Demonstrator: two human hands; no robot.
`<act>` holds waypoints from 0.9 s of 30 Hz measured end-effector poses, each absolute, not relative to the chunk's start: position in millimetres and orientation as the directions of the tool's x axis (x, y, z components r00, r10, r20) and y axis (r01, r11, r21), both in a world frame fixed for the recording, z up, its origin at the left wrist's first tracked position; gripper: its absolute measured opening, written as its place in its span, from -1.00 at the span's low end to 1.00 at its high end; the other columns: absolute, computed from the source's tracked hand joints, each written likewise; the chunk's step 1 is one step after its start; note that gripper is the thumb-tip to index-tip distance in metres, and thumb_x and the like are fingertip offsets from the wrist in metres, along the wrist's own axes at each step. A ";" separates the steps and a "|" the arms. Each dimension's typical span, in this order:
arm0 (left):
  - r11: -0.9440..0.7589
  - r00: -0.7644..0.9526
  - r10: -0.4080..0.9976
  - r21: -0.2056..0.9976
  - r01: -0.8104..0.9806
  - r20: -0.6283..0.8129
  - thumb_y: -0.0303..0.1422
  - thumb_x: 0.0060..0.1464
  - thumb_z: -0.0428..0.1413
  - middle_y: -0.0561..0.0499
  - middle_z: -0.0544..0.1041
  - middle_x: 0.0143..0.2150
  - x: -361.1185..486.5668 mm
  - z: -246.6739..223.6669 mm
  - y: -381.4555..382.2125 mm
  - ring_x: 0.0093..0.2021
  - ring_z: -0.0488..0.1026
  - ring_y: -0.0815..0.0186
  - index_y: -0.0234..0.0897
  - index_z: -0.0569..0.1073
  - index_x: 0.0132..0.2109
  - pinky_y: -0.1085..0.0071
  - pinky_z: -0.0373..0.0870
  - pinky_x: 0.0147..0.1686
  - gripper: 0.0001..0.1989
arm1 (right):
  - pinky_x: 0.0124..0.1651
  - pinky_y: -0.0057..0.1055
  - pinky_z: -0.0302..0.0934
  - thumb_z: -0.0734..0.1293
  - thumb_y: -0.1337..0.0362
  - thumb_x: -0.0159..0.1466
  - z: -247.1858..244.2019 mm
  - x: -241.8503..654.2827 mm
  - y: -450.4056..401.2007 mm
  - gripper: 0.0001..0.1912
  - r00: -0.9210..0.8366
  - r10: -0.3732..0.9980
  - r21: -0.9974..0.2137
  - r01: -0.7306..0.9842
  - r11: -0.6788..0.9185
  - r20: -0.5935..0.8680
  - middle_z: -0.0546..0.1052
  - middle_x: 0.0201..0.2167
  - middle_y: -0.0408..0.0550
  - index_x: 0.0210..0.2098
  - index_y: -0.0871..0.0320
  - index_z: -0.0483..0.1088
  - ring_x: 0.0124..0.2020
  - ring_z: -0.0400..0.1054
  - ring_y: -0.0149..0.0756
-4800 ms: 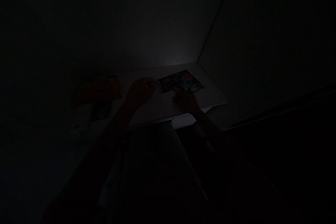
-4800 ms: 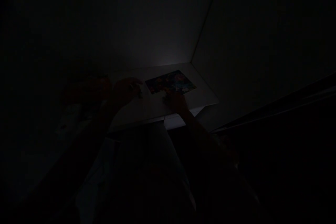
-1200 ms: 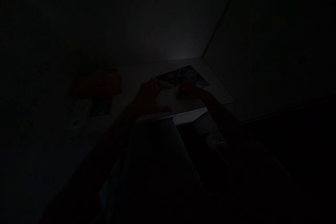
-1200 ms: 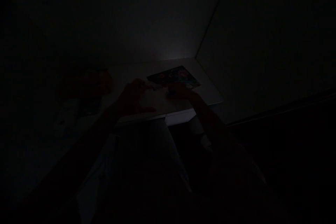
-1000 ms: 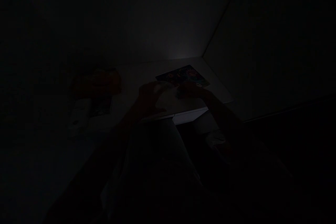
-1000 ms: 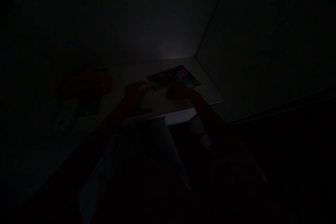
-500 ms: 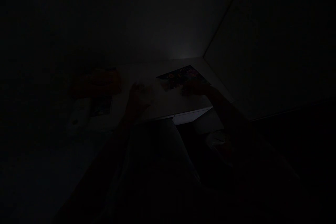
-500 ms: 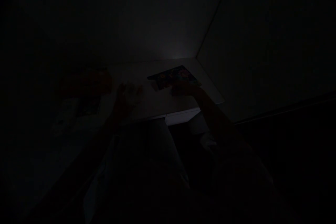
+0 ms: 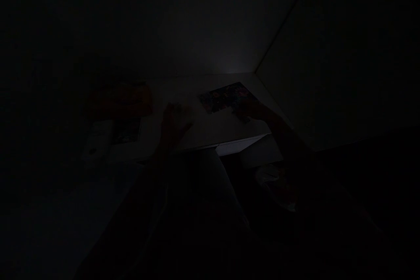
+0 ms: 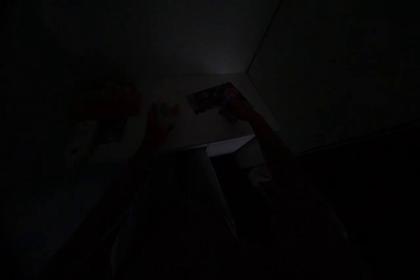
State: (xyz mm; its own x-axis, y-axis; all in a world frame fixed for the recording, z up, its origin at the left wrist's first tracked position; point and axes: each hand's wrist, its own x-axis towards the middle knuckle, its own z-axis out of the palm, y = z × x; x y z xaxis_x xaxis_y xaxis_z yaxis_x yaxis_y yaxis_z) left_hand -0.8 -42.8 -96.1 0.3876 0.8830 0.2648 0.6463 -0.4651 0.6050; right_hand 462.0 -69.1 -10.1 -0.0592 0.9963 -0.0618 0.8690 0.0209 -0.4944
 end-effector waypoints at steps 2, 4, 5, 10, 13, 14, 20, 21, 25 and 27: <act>-0.392 0.285 0.920 0.677 0.623 0.270 0.73 0.23 0.08 -0.38 0.19 0.72 0.9 -96.9 -44.9 0.78 0.04 -0.28 -0.24 0.05 0.79 -0.21 0.34 0.46 0.42 | 0.19 0.08 0.63 0.66 0.08 0.38 -0.7 448.1 -63.4 -0.74 -0.039 0.998 -0.565 0.823 0.055 0.042 0.80 -0.05 0.12 -0.04 0.08 0.74 0.04 0.71 0.16; -0.375 0.223 0.927 0.717 0.588 0.302 0.69 0.20 0.20 -0.43 0.13 0.77 3.4 -99.5 -46.9 0.79 0.08 -0.31 -0.22 0.02 0.80 -0.22 0.34 0.53 0.45 | 0.19 0.03 0.65 0.69 -0.03 0.37 9.9 422.6 -57.2 -0.62 -0.041 0.990 -0.663 0.739 0.123 0.138 0.81 0.00 0.08 0.03 0.05 0.74 0.08 0.72 0.13; -0.380 0.213 0.925 0.727 0.572 0.316 0.66 0.19 0.26 -0.44 0.11 0.79 4.5 -101.1 -47.2 0.79 0.09 -0.33 -0.20 0.02 0.81 -0.24 0.32 0.58 0.45 | 0.19 0.01 0.66 0.68 -0.08 0.38 15.6 405.1 -54.0 -0.56 -0.057 0.983 -0.710 0.684 0.164 0.172 0.81 0.03 0.07 0.08 0.05 0.73 0.08 0.72 0.10; -0.327 0.168 0.945 0.781 0.532 0.281 0.35 0.14 0.56 -0.45 0.11 0.82 10.9 -103.5 -44.2 0.85 0.05 -0.35 -0.13 0.17 0.77 -0.30 0.14 0.78 0.34 | 0.18 -0.11 0.66 0.62 0.05 0.46 49.1 302.7 -39.0 -0.49 -0.215 0.943 -0.772 0.542 0.332 0.255 0.82 0.15 0.05 0.34 0.01 0.68 0.08 0.74 -0.03; -0.245 0.083 0.968 0.821 0.515 0.236 0.09 0.13 0.65 -0.46 0.12 0.82 17.2 -98.5 -46.9 0.86 0.07 -0.29 -0.19 0.10 0.78 -0.21 0.12 0.82 0.36 | 0.34 -0.08 0.60 0.61 0.14 0.47 65.2 282.8 -35.6 -0.61 -0.222 0.909 -0.690 0.595 0.413 0.353 0.82 0.19 0.10 0.25 0.05 0.73 0.20 0.72 0.00; -0.230 0.059 0.971 0.826 0.514 0.233 0.01 0.13 0.66 -0.47 0.12 0.82 19.4 -96.0 -48.8 0.85 0.09 -0.27 -0.21 0.08 0.79 -0.17 0.14 0.82 0.36 | 0.35 -0.06 0.60 0.60 0.13 0.49 67.1 289.4 -37.3 -0.64 -0.195 0.912 -0.674 0.621 0.400 0.361 0.82 0.17 0.11 0.22 0.06 0.74 0.19 0.72 0.02; -0.185 0.079 0.982 0.804 0.566 0.170 -0.08 0.20 0.65 -0.53 0.10 0.83 24.1 -83.2 -55.4 0.83 0.15 -0.29 -0.32 0.04 0.80 -0.17 0.23 0.80 0.34 | 0.30 0.16 0.64 0.70 0.06 0.36 26.8 406.0 -86.3 -0.72 0.076 0.981 -0.541 0.841 0.034 0.180 0.83 0.05 0.18 -0.08 0.07 0.74 0.13 0.74 0.23; -0.192 0.078 0.981 0.798 0.571 0.180 -0.09 0.21 0.64 -0.55 0.09 0.83 24.3 -82.4 -55.7 0.83 0.15 -0.29 -0.36 0.03 0.80 -0.17 0.23 0.80 0.33 | 0.30 0.16 0.64 0.73 0.09 0.32 14.7 423.0 -98.5 -0.73 0.133 0.982 -0.519 0.854 -0.045 0.134 0.83 0.05 0.19 -0.13 0.06 0.72 0.14 0.74 0.24; -0.213 0.063 0.973 0.762 0.612 0.222 -0.13 0.24 0.60 -0.52 0.10 0.83 25.7 -80.8 -58.1 0.82 0.19 -0.25 -0.38 0.06 0.79 -0.15 0.25 0.78 0.27 | 0.36 0.11 0.62 0.72 0.13 0.29 -26.0 451.7 -137.1 -0.75 0.181 0.982 -0.511 0.850 -0.129 0.054 0.84 0.09 0.18 -0.11 0.05 0.75 0.24 0.71 0.20; -0.205 0.070 0.976 0.750 0.629 0.208 -0.13 0.22 0.59 -0.50 0.11 0.84 25.7 -79.4 -59.8 0.81 0.22 -0.26 -0.34 0.07 0.80 -0.19 0.29 0.76 0.28 | 0.41 0.09 0.59 0.71 0.10 0.29 -36.3 448.7 -145.8 -0.71 0.198 0.976 -0.531 0.838 -0.122 0.088 0.84 0.13 0.15 -0.06 0.04 0.76 0.30 0.69 0.17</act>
State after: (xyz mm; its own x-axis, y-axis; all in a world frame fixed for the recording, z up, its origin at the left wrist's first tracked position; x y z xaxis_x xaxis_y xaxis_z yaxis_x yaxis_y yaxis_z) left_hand 25.7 -59.8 -79.4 0.0703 0.9756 0.2082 0.6288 -0.2054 0.7499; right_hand 448.7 -145.8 -36.3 0.1978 0.9763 0.0881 0.8383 -0.1219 -0.5314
